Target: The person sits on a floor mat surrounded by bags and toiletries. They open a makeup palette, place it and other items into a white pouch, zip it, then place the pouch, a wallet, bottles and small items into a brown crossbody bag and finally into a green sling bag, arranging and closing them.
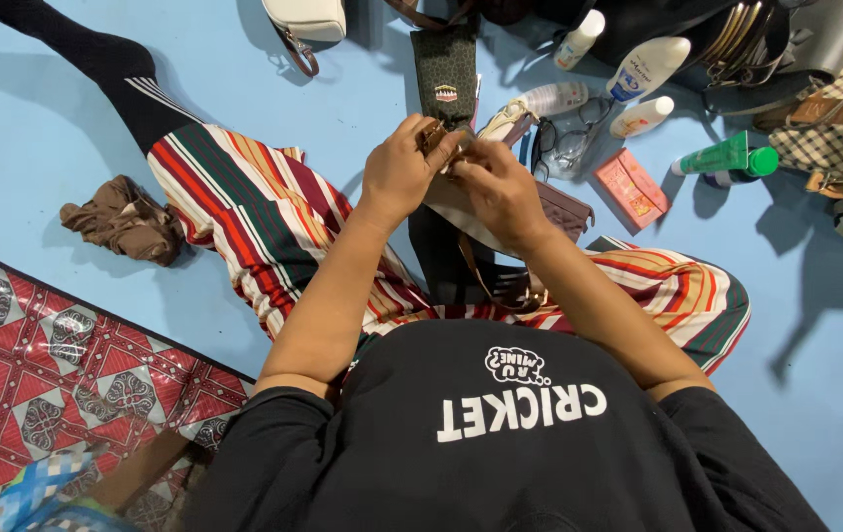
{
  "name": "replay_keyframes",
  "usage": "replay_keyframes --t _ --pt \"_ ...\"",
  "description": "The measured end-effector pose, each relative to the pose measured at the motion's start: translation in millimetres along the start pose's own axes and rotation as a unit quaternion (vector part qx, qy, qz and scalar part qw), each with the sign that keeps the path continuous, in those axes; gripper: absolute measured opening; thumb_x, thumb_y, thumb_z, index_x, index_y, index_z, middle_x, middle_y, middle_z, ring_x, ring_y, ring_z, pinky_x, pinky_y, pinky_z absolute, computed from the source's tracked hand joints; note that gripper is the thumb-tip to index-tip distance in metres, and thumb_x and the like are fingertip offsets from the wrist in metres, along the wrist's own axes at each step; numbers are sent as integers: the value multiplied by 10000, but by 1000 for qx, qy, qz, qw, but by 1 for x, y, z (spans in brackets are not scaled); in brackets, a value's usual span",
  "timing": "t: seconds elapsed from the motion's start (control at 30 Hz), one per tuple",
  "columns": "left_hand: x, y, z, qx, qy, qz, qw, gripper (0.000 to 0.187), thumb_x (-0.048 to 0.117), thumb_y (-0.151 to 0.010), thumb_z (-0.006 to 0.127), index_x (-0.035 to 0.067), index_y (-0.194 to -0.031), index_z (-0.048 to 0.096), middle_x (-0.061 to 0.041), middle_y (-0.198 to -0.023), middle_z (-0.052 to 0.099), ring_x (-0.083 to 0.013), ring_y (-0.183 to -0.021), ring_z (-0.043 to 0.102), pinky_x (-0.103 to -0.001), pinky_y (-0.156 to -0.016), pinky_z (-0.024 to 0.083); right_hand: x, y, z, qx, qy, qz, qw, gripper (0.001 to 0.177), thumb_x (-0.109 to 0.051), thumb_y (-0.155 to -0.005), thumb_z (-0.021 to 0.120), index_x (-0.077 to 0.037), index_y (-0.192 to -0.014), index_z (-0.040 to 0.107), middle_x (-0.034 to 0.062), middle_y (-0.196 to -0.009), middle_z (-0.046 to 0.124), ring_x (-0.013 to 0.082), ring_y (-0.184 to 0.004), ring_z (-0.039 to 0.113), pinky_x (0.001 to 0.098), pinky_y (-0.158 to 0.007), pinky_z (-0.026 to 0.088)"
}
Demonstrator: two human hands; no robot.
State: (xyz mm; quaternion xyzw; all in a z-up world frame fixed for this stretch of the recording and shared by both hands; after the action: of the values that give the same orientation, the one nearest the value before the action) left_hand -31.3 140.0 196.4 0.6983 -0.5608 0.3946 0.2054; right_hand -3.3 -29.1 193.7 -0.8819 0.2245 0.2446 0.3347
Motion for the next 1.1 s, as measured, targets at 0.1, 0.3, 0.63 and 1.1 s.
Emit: replay_keyframes --t 0.1,0.3,0.63,1.1 --pt "-8 -1 -2 -12 37 -40 998 426 500 -956 666 74 -959 664 -99 -821 709 -341 -760 678 -429 -643 518 12 8 1 -52 -59 47 996 167 27 -930 723 -33 -1086 717 133 -1252 558 273 -1089 680 353 -919 591" --pt "-26 -3 -18 14 58 -80 995 470 530 -957 670 60 -962 690 -95 -831 714 -303 -752 679 -391 -690 528 25 45 -16 -176 -47 99 978 140 -115 -882 792 -89 -1017 767 98 -1197 589 244 -997 674 347 -858 566" --pt "-64 -9 -42 40 36 -170 984 489 548 -975 636 64 -950 704 -89 -835 739 -265 -776 719 -370 -724 543 44 103 -62 -263 -130 207 933 147 -141 -855 764 -96 -994 783 63 -1259 627 239 -1107 668 344 -913 561" --pt "-79 62 44 85 23 -184 979 1286 461 -788 911 165 -1603 -38 -358 -1578 38 -520 -1460 125 -636 -1125 286 -4 100 -23 -395 -177 207 878 176 -244 -869 750 -127 -994 795 63 -1341 629 233 -1144 676 356 -923 546"
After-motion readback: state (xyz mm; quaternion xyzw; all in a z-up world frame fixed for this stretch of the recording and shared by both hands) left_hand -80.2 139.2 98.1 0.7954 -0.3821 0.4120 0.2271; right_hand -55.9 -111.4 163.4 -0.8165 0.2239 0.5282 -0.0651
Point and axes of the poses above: each hand's wrist, its own y-axis away from the middle knuckle, its own z-axis out of the palm, x = y × z, the point moved 5 cm from there along -y, towards the middle knuckle
